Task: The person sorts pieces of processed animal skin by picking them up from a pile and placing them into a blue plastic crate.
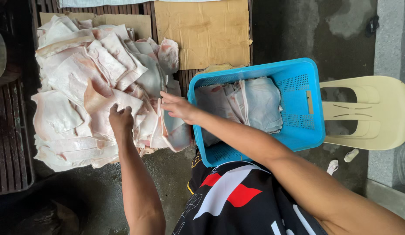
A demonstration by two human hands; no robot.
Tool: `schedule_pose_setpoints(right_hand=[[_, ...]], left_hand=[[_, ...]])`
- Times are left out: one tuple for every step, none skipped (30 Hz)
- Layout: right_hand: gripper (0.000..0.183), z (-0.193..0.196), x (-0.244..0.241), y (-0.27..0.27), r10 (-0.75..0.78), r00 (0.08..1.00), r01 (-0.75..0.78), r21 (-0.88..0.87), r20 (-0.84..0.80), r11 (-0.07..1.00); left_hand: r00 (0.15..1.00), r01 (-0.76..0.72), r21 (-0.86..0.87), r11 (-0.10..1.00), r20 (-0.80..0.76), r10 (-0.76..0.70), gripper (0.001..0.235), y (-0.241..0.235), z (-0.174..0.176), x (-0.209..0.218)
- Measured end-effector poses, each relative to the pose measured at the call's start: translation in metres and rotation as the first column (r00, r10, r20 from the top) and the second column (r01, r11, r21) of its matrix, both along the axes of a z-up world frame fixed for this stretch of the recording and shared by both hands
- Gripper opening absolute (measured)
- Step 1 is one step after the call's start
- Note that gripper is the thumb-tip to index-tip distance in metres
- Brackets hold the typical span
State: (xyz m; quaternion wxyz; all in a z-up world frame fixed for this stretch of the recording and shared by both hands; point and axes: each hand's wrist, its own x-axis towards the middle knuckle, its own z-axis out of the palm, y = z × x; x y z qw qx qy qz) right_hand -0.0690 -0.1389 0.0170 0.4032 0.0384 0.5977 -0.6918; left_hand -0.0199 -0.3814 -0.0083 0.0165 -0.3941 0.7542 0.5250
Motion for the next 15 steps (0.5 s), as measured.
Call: schedule_pose_setpoints(right_hand=[[0.074,0.017,-0.008,0.025,0.005,0.992,0.006,-0.087,0.124,0.996],[0.063,0.031,-0.015,0.054,0.021,0.970,0.022,-0.173,0.244,0.985],[0.055,0.042,-0.020,0.085,-0.008,0.973,0.061,-0.223,0.231,0.973],[0.048,0.049,-0.025,0.118,-0.038,0.975,0.098,-0.272,0.218,0.957],[0.044,0.052,-0.029,0.153,-0.127,0.969,0.176,-0.235,0.211,0.956],[0.041,0.049,-0.031,0.190,-0.214,0.956,0.254,-0.199,0.200,0.947],[0.040,0.043,-0.033,0.228,-0.318,0.929,0.348,-0.152,0.191,0.925],[0.039,0.033,-0.033,0.265,-0.417,0.891,0.439,-0.107,0.178,0.892],[0.040,0.019,-0.030,0.301,-0.495,0.853,0.505,-0.020,0.167,0.863],[0.040,0.003,-0.026,0.336,-0.569,0.808,0.566,0.066,0.150,0.822],[0.042,-0.013,-0.020,0.370,-0.606,0.780,0.595,0.117,0.156,0.795],[0.043,-0.031,-0.014,0.399,-0.642,0.750,0.620,0.169,0.161,0.766],[0.043,-0.048,-0.008,0.423,-0.647,0.746,0.625,0.168,0.161,0.762],[0.046,-0.065,-0.001,0.444,-0.660,0.724,0.619,0.231,0.202,0.750],[0.048,-0.080,0.005,0.461,-0.671,0.701,0.606,0.295,0.241,0.739]], left_hand=[[1.000,0.010,-0.002,1.000,0.001,-0.010,0.068,0.013,0.021,-0.007],[0.996,-0.012,0.246,0.969,-0.084,0.033,0.053,0.029,0.043,-0.013],[0.984,-0.013,0.481,0.877,-0.151,0.097,0.040,0.048,0.064,-0.018],[0.987,0.063,0.531,0.845,-0.158,0.026,0.033,0.070,0.082,-0.020],[0.984,0.136,0.577,0.806,-0.171,-0.044,0.027,0.101,0.093,-0.021],[0.974,0.217,0.605,0.766,-0.180,-0.134,0.027,0.136,0.098,-0.024],[0.955,0.296,0.631,0.717,-0.195,-0.223,0.026,0.171,0.097,-0.026],[0.940,0.339,0.677,0.653,-0.214,-0.266,0.026,0.208,0.091,-0.023],[0.926,0.357,0.719,0.597,-0.191,-0.325,0.028,0.251,0.079,-0.025],[0.907,0.380,0.725,0.575,-0.170,-0.385,0.035,0.287,0.065,-0.018],[0.879,0.397,0.713,0.578,-0.114,-0.464,0.038,0.325,0.047,-0.017],[0.842,0.415,0.702,0.579,-0.055,-0.537,0.044,0.358,0.028,-0.017],[0.788,0.523,0.540,0.659,-0.012,-0.616,0.052,0.387,0.010,-0.013],[0.732,0.623,0.357,0.696,0.049,-0.679,0.061,0.407,-0.007,-0.010],[0.729,0.626,0.358,0.693,0.048,-0.683,0.061,0.419,-0.022,-0.009]])
